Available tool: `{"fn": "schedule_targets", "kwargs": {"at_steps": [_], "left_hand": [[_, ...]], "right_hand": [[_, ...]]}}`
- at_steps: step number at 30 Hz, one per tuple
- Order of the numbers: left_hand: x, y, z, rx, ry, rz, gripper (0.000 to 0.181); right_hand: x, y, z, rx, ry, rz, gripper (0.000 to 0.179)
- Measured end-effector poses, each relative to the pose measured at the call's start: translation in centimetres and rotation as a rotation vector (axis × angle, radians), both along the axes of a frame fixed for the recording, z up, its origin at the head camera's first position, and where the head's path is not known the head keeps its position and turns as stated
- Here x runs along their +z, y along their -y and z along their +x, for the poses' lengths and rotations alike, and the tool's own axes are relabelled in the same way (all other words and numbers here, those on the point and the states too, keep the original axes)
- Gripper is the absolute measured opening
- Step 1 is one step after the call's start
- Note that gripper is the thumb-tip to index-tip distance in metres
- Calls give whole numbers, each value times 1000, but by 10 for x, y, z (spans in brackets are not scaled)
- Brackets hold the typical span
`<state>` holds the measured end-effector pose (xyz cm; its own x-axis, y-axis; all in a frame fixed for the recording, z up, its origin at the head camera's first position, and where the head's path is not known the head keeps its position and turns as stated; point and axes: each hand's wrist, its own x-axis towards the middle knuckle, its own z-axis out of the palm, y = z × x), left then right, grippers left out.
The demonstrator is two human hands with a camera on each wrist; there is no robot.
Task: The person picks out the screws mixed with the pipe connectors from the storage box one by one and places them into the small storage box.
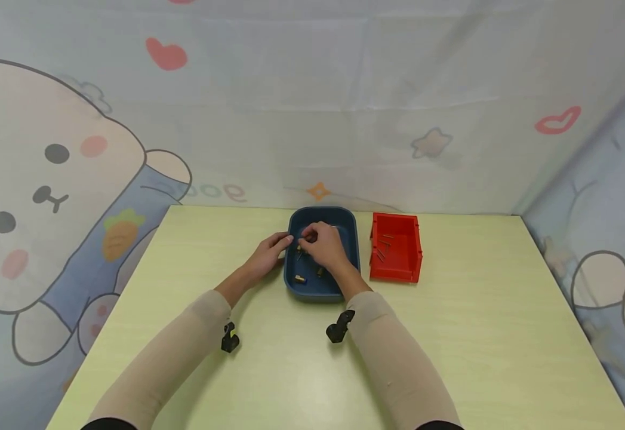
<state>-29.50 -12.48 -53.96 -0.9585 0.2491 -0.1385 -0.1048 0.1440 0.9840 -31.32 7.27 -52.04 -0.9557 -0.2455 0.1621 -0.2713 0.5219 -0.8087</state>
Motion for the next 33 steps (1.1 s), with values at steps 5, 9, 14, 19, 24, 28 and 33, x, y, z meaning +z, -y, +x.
{"fn": "schedule_targets", "kwargs": {"at_steps": [5, 9, 14, 19, 24, 28, 33], "left_hand": [[-1, -1, 0, 1, -5, 13, 59], [1, -2, 1, 6, -4, 26, 58], [2, -3, 1, 12, 0, 25, 58], [2, -3, 1, 7, 0, 17, 59], [1, -2, 1, 0, -6, 28, 58], [0, -1, 0, 2, 0, 37, 58], [0, 0, 0, 11, 7, 32, 59]], "right_hand": [[-4, 0, -2, 9, -13, 19, 17], [-5, -1, -4, 19, -39, 65, 17], [-5, -2, -4, 37, -51, 121, 17], [-5, -2, -3, 47, -61, 147, 15], [-5, -1, -4, 75, -85, 183, 13], [-7, -1, -4, 99, -116, 216, 14], [-7, -1, -5, 110, -131, 236, 15]]}}
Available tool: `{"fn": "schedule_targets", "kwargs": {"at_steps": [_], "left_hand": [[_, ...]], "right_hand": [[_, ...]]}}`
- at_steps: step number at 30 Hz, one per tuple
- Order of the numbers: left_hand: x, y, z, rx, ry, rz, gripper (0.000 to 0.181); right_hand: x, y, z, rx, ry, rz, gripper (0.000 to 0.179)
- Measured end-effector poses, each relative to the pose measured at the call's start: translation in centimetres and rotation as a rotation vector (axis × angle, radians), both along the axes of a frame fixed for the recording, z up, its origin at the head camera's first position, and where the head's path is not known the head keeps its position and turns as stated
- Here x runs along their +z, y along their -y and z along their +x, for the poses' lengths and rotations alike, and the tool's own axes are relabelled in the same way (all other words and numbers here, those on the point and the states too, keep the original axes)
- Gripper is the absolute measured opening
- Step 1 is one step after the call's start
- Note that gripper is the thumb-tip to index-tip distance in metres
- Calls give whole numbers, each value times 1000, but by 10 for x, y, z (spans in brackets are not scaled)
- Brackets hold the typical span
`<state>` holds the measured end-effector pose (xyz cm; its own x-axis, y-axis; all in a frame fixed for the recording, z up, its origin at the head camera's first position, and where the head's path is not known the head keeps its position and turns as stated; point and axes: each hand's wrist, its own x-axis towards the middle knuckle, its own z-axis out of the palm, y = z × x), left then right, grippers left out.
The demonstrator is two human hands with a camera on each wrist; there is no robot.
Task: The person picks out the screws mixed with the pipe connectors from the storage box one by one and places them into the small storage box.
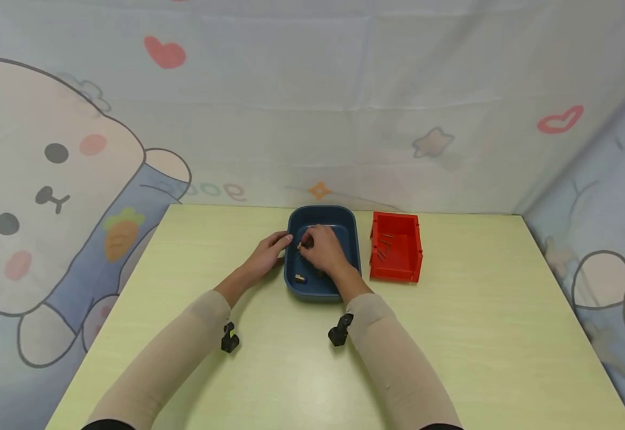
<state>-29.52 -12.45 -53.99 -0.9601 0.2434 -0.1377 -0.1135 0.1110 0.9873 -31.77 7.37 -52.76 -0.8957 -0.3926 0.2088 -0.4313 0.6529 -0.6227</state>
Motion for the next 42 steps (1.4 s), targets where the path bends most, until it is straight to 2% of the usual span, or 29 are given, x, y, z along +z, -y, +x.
{"fn": "schedule_targets", "kwargs": {"at_steps": [9, 18, 35, 42], "left_hand": [[1, 1, 0, -7, 7, 8, 59], [1, 2, -1, -6, 11, 3, 61], [-1, 0, -1, -6, -4, 6, 62], [1, 1, 1, -3, -1, 2, 60]], "right_hand": [[0, 0, 1, -5, 3, 4, 15], [2, 0, 2, 16, 12, 54, 13], [-5, 0, 1, 20, 26, 110, 12], [-4, 1, 2, 37, 23, 130, 17]]}}
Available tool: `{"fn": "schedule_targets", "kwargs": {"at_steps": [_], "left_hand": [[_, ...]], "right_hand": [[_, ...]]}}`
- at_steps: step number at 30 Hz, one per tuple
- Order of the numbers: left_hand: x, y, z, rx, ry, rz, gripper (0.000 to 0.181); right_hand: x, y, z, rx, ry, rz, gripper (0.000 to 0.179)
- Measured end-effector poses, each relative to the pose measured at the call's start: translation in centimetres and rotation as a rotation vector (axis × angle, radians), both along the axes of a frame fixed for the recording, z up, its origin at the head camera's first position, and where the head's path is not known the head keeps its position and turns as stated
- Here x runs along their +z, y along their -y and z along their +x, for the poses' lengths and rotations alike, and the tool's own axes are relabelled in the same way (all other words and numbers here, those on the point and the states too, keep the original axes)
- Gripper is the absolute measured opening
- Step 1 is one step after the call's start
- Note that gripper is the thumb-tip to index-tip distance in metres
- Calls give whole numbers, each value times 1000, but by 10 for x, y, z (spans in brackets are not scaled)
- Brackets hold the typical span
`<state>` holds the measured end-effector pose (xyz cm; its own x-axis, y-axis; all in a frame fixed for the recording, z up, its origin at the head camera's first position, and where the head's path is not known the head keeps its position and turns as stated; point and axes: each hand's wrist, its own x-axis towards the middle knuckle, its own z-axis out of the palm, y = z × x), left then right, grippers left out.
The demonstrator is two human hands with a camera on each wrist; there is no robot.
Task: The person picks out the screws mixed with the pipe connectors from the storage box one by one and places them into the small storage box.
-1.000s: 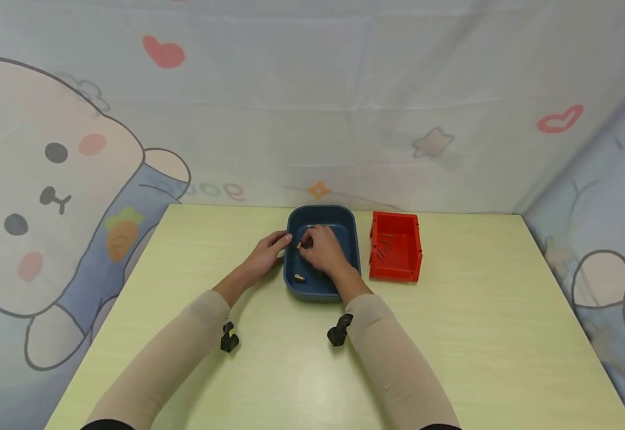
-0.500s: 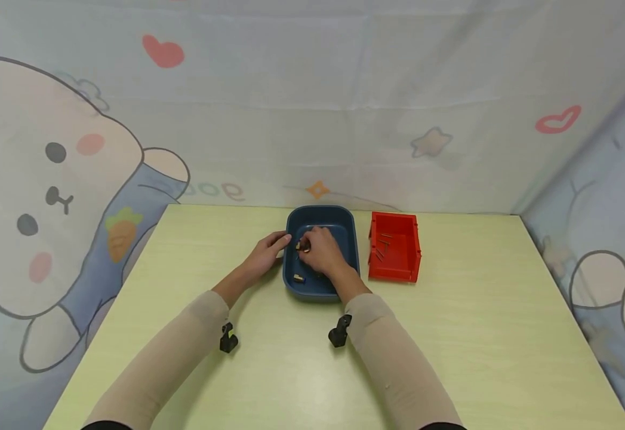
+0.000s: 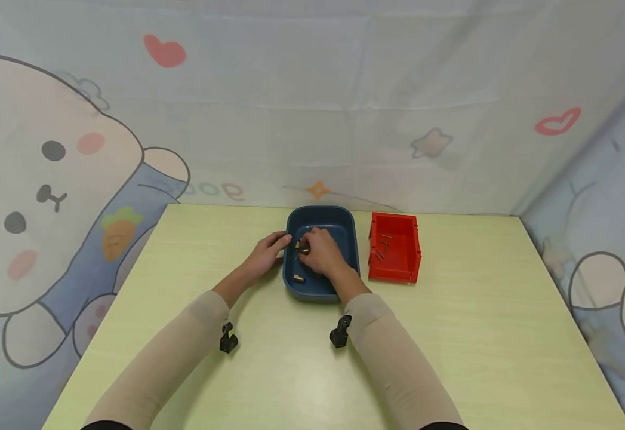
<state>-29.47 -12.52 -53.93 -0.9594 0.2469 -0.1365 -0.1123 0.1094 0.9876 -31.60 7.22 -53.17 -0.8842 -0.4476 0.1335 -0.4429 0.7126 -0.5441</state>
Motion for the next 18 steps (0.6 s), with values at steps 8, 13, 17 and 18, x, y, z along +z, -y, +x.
{"fn": "schedule_targets", "kwargs": {"at_steps": [8, 13, 17, 18], "left_hand": [[1, 0, 0, -7, -7, -17, 63], [1, 0, 1, -6, -6, -12, 63], [2, 0, 1, -4, -2, -10, 62], [1, 0, 1, -2, -2, -12, 61]], "right_hand": [[1, 2, 0, 10, 4, 56, 17], [1, 2, 0, 13, -5, 65, 18], [0, 1, -1, 28, -18, 64, 18], [0, 1, -1, 34, -22, 63, 18]]}}
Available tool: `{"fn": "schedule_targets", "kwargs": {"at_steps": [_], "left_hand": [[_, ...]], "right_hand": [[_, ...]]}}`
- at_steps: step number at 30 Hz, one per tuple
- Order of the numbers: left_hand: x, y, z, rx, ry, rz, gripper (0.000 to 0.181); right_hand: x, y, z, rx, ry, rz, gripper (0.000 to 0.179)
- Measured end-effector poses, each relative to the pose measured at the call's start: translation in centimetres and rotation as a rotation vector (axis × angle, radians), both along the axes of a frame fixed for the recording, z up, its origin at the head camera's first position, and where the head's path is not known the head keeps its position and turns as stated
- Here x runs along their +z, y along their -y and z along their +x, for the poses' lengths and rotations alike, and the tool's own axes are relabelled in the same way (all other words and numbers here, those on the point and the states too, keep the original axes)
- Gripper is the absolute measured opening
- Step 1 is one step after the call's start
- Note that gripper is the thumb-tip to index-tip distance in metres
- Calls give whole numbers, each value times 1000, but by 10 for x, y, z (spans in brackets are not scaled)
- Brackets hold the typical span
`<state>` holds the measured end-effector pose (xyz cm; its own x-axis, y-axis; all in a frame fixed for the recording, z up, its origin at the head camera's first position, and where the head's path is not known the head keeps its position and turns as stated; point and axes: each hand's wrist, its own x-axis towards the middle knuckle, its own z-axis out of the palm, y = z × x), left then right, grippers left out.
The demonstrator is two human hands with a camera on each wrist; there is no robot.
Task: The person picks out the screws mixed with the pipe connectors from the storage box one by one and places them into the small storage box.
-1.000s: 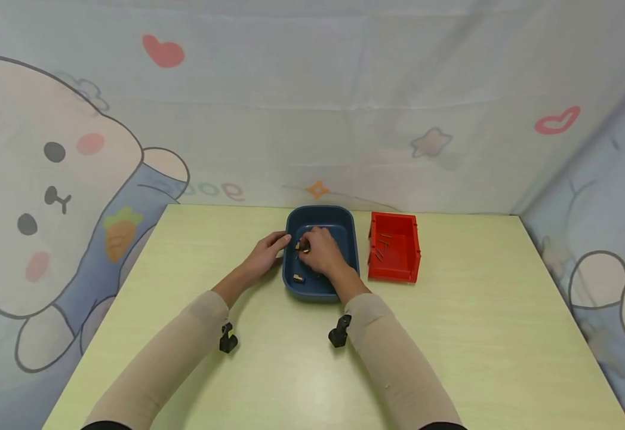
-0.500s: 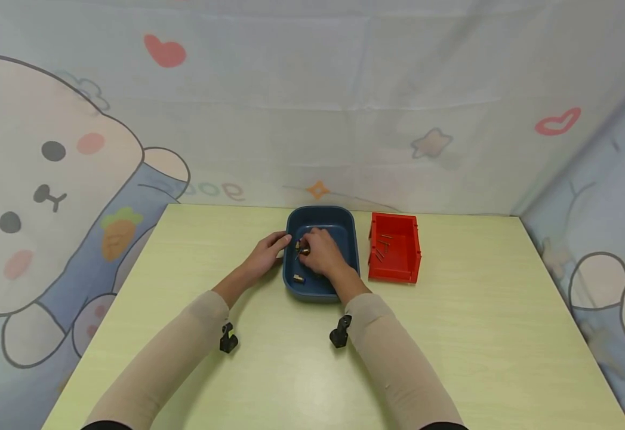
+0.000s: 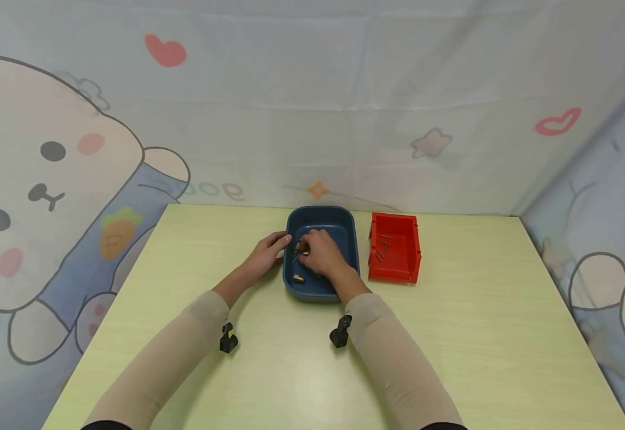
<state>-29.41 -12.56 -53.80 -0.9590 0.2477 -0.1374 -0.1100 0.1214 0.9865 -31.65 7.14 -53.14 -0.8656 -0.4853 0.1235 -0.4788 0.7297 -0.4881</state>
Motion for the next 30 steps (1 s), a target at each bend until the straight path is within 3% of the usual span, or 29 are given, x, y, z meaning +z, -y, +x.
{"fn": "schedule_targets", "kwargs": {"at_steps": [21, 30], "left_hand": [[1, 1, 1, -14, -9, 1, 61], [2, 0, 1, -12, -8, 1, 58]], "right_hand": [[-1, 1, 0, 122, -42, -15, 19], [-4, 1, -1, 131, -59, 3, 17]]}}
